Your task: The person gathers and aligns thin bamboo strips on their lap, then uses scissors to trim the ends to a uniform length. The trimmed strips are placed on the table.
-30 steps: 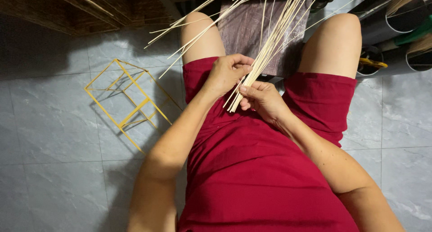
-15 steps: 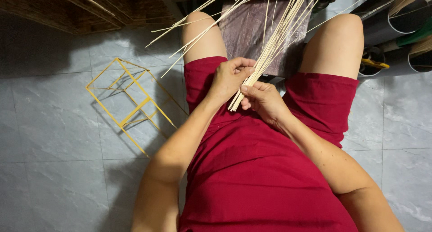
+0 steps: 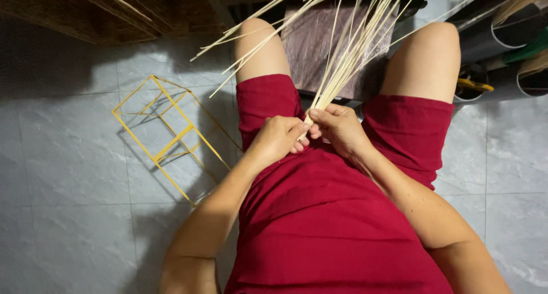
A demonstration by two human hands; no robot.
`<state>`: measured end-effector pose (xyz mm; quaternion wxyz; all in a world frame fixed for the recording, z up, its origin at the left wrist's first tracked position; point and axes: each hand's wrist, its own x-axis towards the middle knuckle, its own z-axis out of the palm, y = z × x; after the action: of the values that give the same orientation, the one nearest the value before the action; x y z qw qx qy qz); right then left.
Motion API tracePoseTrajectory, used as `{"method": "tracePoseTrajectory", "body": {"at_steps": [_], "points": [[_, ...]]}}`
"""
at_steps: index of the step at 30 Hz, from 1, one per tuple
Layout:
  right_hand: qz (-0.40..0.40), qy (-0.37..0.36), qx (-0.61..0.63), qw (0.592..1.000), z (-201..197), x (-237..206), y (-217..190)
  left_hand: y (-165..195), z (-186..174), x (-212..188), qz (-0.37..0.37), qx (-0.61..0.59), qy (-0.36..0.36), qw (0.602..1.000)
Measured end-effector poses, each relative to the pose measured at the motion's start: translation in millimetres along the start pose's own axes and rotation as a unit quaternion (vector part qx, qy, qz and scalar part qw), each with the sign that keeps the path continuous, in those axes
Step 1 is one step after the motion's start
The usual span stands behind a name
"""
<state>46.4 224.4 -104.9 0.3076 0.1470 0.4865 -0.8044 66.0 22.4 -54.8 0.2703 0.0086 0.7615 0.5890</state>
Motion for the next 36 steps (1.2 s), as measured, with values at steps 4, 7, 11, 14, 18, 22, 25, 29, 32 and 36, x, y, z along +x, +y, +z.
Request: {"method": "tracePoseTrajectory", "body": {"at_steps": [4, 7, 11, 14, 18, 22, 25, 29, 32, 36], "points": [[0.012, -0.007, -0.005, 1.0, -2, -2, -6, -20, 7, 16, -0.04, -0.071, -0.043, 0.996], [0.041, -0.041, 0.015, 0.998, -3, -1, -9, -30, 6, 19, -0.058, -0.052, -0.04, 0.996], [0.033, -0.083, 0.017, 0.996, -9, 2, -7, -28, -2, 18, -0.077, -0.079, -0.067, 0.992], [0.022, -0.09, 0.022, 0.995, -14, 6, -1, -16, -4, 17, -0.065, -0.102, -0.104, 0.987], [0.013, -0.074, 0.026, 0.997, -19, 12, 5, 5, -22, 10, 0.114, 0.161, 0.144, 0.97], [0.023, -0.07, 0.026, 0.997, -18, 11, 3, 21, -83, -1, 0.241, 0.36, 0.402, 0.806], [0.013, -0.068, 0.021, 0.997, -16, 10, 1, 20, -114, -15, 0.14, 0.411, 0.415, 0.799], [0.021, -0.063, 0.023, 0.998, -14, 8, 2, 2, -121, -21, -0.011, 0.327, 0.358, 0.875], [0.014, -0.057, 0.019, 0.998, -13, 8, 2, -13, -110, -15, 0.014, 0.184, 0.317, 0.93], [0.015, -0.04, 0.001, 0.999, -10, 6, 0, -27, -64, -3, -0.029, -0.001, 0.189, 0.982]]}}
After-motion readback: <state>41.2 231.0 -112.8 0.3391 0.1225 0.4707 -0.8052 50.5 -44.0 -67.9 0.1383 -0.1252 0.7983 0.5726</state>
